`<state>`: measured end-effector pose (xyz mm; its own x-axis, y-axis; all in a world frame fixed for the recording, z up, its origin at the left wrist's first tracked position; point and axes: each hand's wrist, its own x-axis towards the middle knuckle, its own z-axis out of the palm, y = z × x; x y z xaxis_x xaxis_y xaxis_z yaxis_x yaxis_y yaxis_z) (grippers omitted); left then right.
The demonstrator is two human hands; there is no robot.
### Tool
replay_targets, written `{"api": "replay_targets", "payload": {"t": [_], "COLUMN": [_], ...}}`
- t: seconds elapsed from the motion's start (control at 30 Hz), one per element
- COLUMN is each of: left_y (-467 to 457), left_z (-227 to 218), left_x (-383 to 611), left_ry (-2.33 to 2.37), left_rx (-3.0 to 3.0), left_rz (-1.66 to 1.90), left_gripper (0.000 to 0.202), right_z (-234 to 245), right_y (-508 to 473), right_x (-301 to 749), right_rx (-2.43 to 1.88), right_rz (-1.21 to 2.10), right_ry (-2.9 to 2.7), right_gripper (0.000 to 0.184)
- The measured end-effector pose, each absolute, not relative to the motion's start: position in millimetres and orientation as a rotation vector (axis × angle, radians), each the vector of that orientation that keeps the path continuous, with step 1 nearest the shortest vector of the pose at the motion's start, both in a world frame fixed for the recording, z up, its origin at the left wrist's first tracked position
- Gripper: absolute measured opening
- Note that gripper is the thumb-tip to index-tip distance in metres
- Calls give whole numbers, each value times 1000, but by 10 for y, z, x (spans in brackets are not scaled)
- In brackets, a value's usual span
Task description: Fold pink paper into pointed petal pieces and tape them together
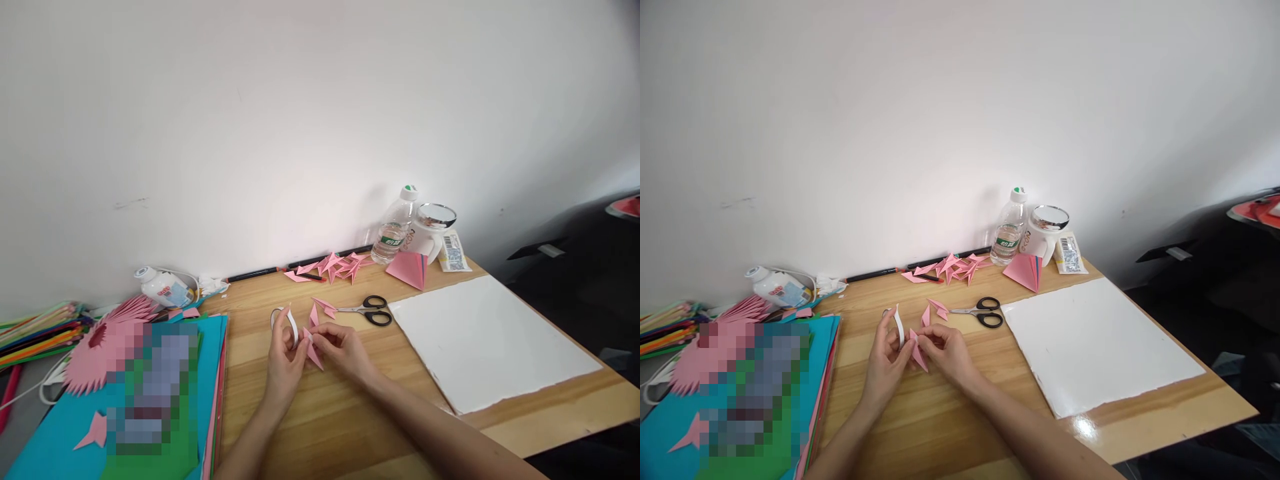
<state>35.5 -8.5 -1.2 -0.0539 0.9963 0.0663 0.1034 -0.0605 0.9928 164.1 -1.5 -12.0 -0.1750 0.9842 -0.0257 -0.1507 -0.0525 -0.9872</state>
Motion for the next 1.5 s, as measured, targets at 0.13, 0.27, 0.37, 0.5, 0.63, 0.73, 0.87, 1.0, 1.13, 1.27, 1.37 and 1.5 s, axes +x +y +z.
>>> {"api": "replay_targets", "payload": {"t": [0.13, 0.27, 0.37, 0.5, 0.63, 0.73, 0.87, 1.0, 1.13, 1.27, 1.37, 1.5], "left_y": [-69, -78, -93, -110, -121, -126, -133, -134, -117, -97, -98, -117], "left_z": [53, 96, 93, 53, 81, 160, 204, 143, 84, 49, 36, 24], "left_x": [328, 333, 340, 327, 286, 266, 270, 267, 245, 222, 212, 214], "left_ry": [1209, 1221, 1231, 1286, 1379, 1487, 1484, 1410, 1443, 1443, 1483, 1505], "left_rx": [1233, 1230, 1257, 1313, 1400, 1394, 1341, 1396, 1468, 1540, 1568, 1568], "left_rz": [1158, 1129, 1126, 1227, 1384, 1401, 1374, 1374, 1292, 1285, 1329, 1393], "left_gripper": [71, 69, 69, 63, 50, 44, 46, 48, 37, 30, 30, 30], "right_z": [-129, -160, -169, -188, -214, -205, -180, -200, -278, -386, -423, -375], "right_y": [-28, -15, -2, 21, 43, 34, 16, 57, 147, 206, 210, 184], "right_x": [1618, 1631, 1638, 1654, 1684, 1694, 1712, 1796, 1915, 1969, 1967, 1960], "right_rx": [-958, -960, -954, -947, -995, -1045, -1202, -1313, -1345, -1412, -1411, -1476], "right_rz": [1568, 1583, 1597, 1579, 1503, 1453, 1221, 777, 463, 333, 301, 303], "right_ry": [-1133, -1083, -1074, -1077, -1111, -1204, -1426, -1498, -1515, -1701, -1805, -1796], "right_gripper": [31, 29, 27, 25, 30, 31, 24, 16, 18, 21, 18, 12]}}
